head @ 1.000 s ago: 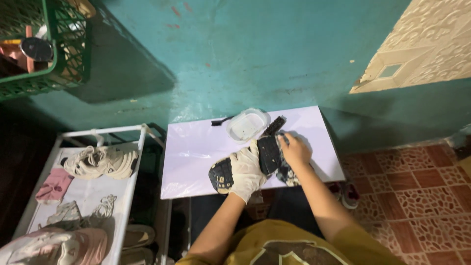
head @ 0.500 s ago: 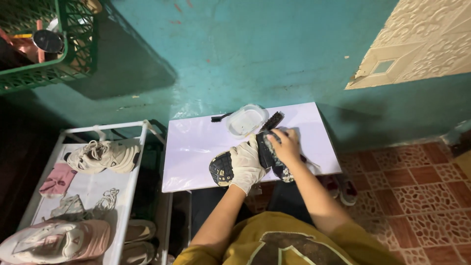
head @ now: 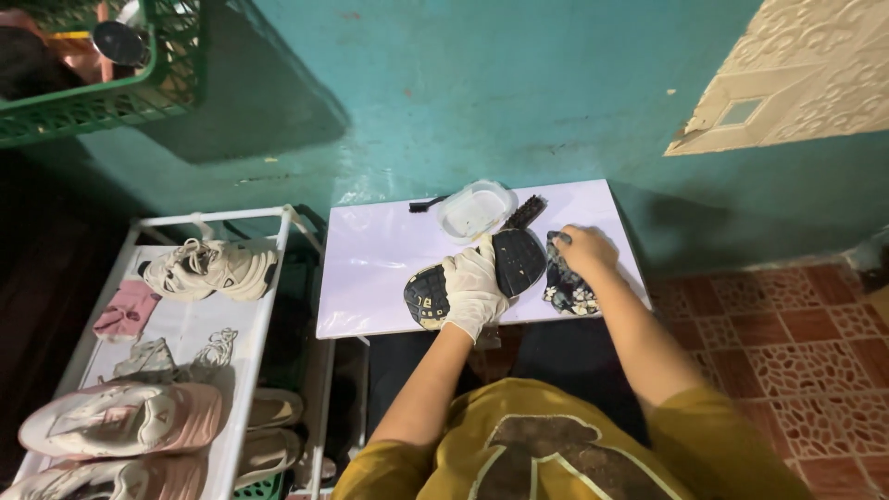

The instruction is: A person wearing gloves cleans the sole and sides of a sneaker using a cloth and cleaning liquid.

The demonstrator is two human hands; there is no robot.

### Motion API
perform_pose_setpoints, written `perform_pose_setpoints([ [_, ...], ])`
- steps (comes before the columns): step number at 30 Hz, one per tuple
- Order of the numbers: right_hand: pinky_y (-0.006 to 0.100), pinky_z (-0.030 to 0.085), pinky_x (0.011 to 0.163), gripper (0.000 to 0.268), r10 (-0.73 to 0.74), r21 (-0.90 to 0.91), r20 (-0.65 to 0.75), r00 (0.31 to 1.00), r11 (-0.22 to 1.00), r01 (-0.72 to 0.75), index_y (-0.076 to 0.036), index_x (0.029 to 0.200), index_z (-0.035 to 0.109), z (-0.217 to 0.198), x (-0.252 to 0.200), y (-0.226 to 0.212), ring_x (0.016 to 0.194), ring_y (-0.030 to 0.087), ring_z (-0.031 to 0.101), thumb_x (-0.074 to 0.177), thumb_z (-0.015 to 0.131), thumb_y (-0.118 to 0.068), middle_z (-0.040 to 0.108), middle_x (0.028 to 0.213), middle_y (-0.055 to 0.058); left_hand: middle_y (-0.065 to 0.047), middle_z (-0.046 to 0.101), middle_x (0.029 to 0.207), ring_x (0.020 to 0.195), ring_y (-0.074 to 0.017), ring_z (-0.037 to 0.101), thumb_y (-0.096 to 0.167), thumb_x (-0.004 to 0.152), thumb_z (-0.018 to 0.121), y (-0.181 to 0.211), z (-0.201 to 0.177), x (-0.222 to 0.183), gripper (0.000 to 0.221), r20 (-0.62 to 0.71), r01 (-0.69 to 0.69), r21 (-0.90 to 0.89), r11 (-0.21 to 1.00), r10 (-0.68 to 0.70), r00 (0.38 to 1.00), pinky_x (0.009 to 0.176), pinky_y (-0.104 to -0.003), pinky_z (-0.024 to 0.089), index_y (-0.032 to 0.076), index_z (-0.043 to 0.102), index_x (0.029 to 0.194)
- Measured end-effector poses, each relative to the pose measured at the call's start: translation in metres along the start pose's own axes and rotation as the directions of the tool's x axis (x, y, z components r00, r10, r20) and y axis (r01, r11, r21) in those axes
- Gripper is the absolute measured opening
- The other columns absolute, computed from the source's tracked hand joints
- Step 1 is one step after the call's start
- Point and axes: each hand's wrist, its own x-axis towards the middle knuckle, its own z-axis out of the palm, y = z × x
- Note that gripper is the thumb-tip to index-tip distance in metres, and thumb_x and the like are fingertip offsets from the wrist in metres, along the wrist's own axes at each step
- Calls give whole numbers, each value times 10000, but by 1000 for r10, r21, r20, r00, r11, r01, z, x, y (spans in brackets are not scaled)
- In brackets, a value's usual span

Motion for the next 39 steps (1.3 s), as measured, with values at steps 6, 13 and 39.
perform_pose_setpoints([
  [6,504,522,999,492,-14,450,-26,1000,893,24,-281,1375,577,-40,-41,-66,1207,413,639,920,723,-400,651,1219,211,-195,555,1196,1152,-419,544,427,474,900,1,17,10,1349,-33,-5,-17,1000,5,999,1103,-599,244,68,213,1578],
  [13,502,549,912,328,-176,367,-420,890,864,344,-165,1174,665,49,-11,-41,1054,381,685,998,686,-441,695,1044,163,-189,556,1189,1140,-396,551,375,555,842,1,4,-5,1245,-47,-19,31,999,20,999,1095,-557,269,60,216,1584],
  [39,616,572,847,336,-3,39,39,999,999,2,-236,1204,629,9,-19,-32,1048,450,712,1074,435,-477,693,1083,218,-212,548,1222,1169,-420,533,433,453,894,3,11,7,1396,-20,6,-13,1000,-6,1000,1117,-612,235,48,182,1590],
])
